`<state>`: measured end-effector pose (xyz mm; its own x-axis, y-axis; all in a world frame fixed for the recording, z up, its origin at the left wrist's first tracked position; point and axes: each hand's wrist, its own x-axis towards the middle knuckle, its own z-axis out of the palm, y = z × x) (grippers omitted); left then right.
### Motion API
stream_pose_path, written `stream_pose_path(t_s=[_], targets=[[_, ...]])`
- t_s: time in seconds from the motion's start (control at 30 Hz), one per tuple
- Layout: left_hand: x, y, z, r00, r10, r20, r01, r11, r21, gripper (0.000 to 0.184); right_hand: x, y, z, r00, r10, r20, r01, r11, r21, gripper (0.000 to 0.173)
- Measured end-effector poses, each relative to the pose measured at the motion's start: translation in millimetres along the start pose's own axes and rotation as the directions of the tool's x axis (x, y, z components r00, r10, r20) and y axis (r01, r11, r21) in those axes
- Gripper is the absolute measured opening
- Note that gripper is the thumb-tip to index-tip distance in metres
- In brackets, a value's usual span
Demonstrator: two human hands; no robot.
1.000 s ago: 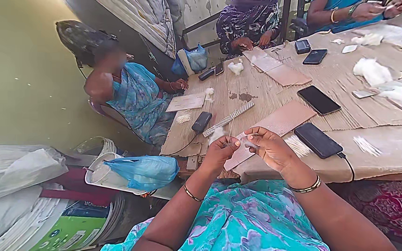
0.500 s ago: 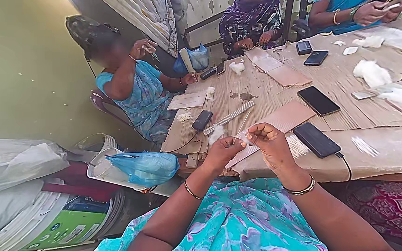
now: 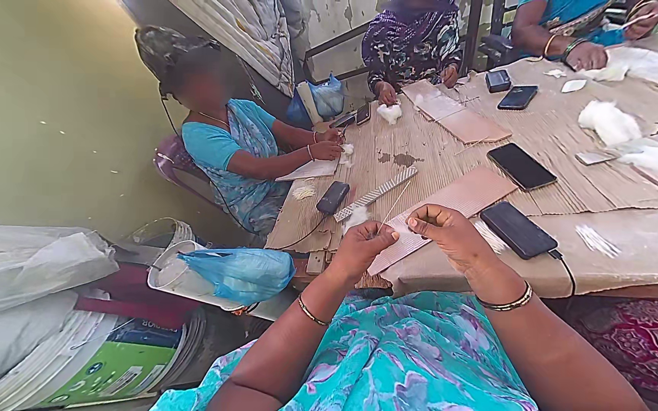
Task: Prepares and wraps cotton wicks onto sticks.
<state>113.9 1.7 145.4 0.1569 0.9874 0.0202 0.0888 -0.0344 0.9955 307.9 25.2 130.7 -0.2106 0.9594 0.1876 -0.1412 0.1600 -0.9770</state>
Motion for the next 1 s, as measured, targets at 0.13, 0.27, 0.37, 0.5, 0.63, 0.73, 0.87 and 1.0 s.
stream_pose_path(t_s=[0.13,0.27,0.37,0.5,0.63,0.73,0.87,1.0], targets=[[-0.2,0.9,-0.1,1.0,-0.019,0.015,0.018,0.998,0.063,0.011,1.5,-0.3,-1.2,0.996,-0.025,-0.088,0.028,0.999,0.033,0.009],[-0.1,1.1,0.4,0.999,-0.013,-0.032,0.016,0.997,0.073,0.01,0.8,-2.8,-8.0,0.998,0.027,0.048,-0.024,0.997,-0.074,0.009],[-0.9,2.6,0.9,0.999,-0.013,-0.034,0.016,0.996,0.084,0.01,0.6,-1.7,-9.5,0.991,0.058,0.118,-0.043,0.991,-0.125,0.004],[-1.2,1.8,1.1,0.999,-0.032,-0.013,0.034,0.993,0.109,0.01,1.0,-2.0,-6.1,0.999,-0.017,-0.05,0.013,0.998,-0.064,0.006],[0.2,2.7,2.5,0.995,-0.073,-0.068,0.081,0.988,0.129,0.011,1.8,-4.0,-11.3,0.999,-0.01,-0.031,0.014,0.994,0.113,0.009],[3.1,1.2,1.6,0.989,-0.103,-0.109,0.119,0.98,0.156,0.012,-2.6,-9.6,-14.6,0.989,0.033,0.141,-0.078,0.94,0.331,0.017],[3.2,0.6,2.5,0.992,-0.106,-0.065,0.116,0.98,0.163,0.014,-4.3,-8.9,-11.6,0.972,0.042,0.232,-0.11,0.951,0.29,0.017],[0.2,2.3,4.6,0.993,-0.114,0.005,0.113,0.992,0.047,0.014,-2.1,-4.8,-9.1,0.978,0.062,0.198,-0.104,0.972,0.21,0.016]])
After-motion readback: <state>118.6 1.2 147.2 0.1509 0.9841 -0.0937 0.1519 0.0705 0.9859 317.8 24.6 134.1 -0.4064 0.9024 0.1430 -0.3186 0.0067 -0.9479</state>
